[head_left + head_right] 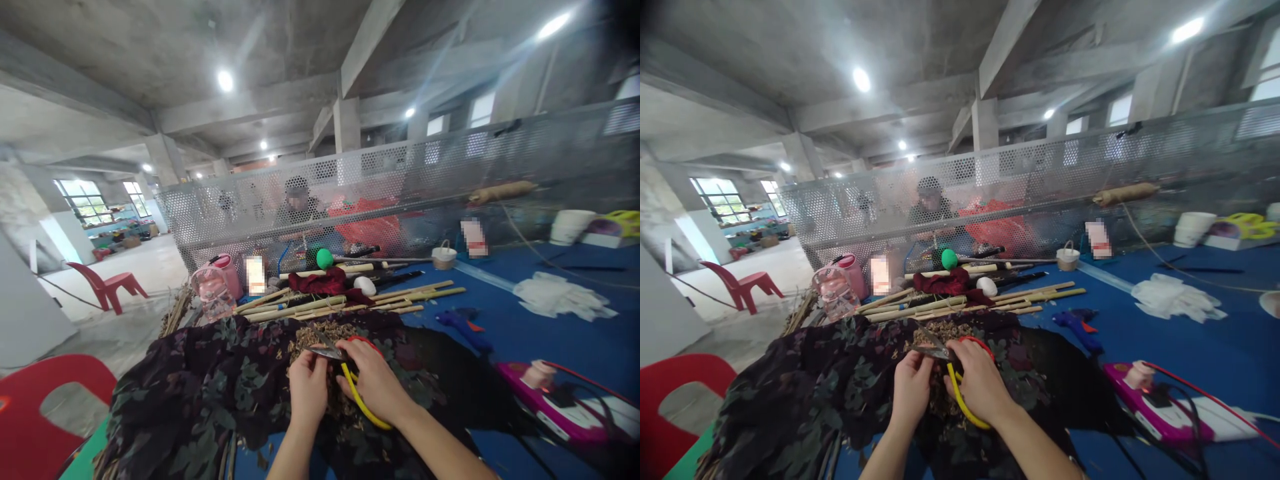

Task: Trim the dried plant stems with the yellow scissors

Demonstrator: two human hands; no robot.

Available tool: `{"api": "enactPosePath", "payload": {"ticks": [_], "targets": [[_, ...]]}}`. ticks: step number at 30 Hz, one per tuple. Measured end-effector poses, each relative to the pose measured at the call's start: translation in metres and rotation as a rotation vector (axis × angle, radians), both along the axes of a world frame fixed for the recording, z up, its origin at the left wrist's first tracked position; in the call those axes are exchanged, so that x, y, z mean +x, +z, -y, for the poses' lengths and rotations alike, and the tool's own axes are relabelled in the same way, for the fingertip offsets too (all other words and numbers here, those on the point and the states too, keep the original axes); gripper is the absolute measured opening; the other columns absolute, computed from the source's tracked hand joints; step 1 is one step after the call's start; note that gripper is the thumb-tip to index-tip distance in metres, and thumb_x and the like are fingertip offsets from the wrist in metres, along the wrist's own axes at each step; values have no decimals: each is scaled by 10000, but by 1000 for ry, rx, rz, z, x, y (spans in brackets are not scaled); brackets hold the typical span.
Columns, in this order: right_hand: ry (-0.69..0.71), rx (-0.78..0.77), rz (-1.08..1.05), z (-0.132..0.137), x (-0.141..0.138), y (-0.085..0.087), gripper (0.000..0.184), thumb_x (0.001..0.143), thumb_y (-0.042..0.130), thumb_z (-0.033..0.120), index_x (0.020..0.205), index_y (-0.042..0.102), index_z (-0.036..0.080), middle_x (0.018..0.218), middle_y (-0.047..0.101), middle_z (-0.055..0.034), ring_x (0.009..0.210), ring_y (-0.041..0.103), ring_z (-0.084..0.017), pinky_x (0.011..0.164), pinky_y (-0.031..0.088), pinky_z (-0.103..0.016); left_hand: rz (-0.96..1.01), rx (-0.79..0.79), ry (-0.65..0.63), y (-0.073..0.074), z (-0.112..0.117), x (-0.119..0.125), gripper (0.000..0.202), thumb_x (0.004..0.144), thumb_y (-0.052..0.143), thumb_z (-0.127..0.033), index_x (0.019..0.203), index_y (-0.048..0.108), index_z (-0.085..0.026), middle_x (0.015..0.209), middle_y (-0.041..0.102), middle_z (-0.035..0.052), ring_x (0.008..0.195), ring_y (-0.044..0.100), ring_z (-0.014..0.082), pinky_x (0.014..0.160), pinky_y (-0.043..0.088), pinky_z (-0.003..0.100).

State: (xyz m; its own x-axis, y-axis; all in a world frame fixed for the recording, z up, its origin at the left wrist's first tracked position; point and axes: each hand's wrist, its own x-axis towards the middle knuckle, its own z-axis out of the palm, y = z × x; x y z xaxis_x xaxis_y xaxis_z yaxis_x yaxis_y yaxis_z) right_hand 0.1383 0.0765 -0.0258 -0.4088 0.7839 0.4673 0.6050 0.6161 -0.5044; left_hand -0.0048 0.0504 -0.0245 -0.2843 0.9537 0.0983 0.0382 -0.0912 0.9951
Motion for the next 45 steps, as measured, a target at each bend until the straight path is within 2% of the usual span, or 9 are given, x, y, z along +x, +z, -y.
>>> {"api": "enactPosePath", "payload": {"ticks": [6, 11, 16, 25, 30, 34, 39, 45], "targets": [[-20, 29, 19, 1, 0, 3, 447, 672, 572, 175, 1115, 516, 179, 986, 547, -78, 928, 505, -225, 844, 414, -353, -169, 81, 68, 0, 1, -3, 267, 771, 510, -325, 832, 661, -113, 685, 650, 65, 629, 568, 164, 587, 435, 246], [-50, 16, 42, 3, -2, 5, 426, 686, 551, 158, 1109, 536, 204, 925, 542, -57, 869, 519, -203, 785, 428, -309, -293, 163, 96, 1, 4, -4, 264, 805, 469, -307, 832, 666, -134, 756, 673, 66, 694, 585, 170, 666, 442, 261], [-59, -24, 45, 4, -1, 5, 407, 683, 529, 127, 1078, 564, 215, 886, 564, -43, 843, 542, -183, 768, 434, -272, -337, 181, 120, 0, 5, -4, 265, 812, 465, -316, 737, 644, -135, 656, 634, 33, 619, 531, 136, 597, 399, 222], [-50, -60, 32, -2, 2, -3, 537, 635, 420, -8, 1089, 592, 223, 897, 626, -43, 794, 589, -161, 735, 453, -251, -308, 140, 103, 4, 7, -3, 286, 816, 468, -360, 697, 613, -144, 610, 589, 16, 579, 489, 118, 551, 364, 203], [-57, -35, 60, -2, 1, -2, 517, 646, 440, 9, 1103, 558, 220, 959, 608, -46, 882, 570, -176, 784, 439, -267, -142, 71, 45, 2, 4, -2, 280, 808, 470, -384, 749, 598, -143, 633, 603, 25, 576, 525, 128, 559, 402, 216], [-45, 5, 106, 0, 1, 1, 511, 618, 469, 12, 1086, 533, 207, 954, 561, -49, 930, 528, -187, 829, 413, -282, -51, 37, 49, -1, 0, -1, 249, 785, 486, -342, 828, 606, -128, 664, 623, 37, 592, 549, 139, 580, 430, 234], [-20, 11, 120, 1, 2, 2, 517, 616, 460, 8, 1097, 514, 190, 973, 543, -62, 949, 512, -201, 848, 405, -308, -137, 51, 70, 0, 2, -1, 239, 777, 478, -300, 850, 626, -128, 668, 634, 39, 593, 559, 146, 587, 429, 239], [-9, 3, 106, -1, 1, 1, 535, 610, 448, 3, 1106, 506, 193, 988, 542, -66, 962, 506, -201, 873, 401, -324, -258, 91, 107, 4, 6, -1, 233, 778, 488, -293, 714, 646, -134, 628, 637, 43, 583, 557, 149, 573, 407, 230]]}}
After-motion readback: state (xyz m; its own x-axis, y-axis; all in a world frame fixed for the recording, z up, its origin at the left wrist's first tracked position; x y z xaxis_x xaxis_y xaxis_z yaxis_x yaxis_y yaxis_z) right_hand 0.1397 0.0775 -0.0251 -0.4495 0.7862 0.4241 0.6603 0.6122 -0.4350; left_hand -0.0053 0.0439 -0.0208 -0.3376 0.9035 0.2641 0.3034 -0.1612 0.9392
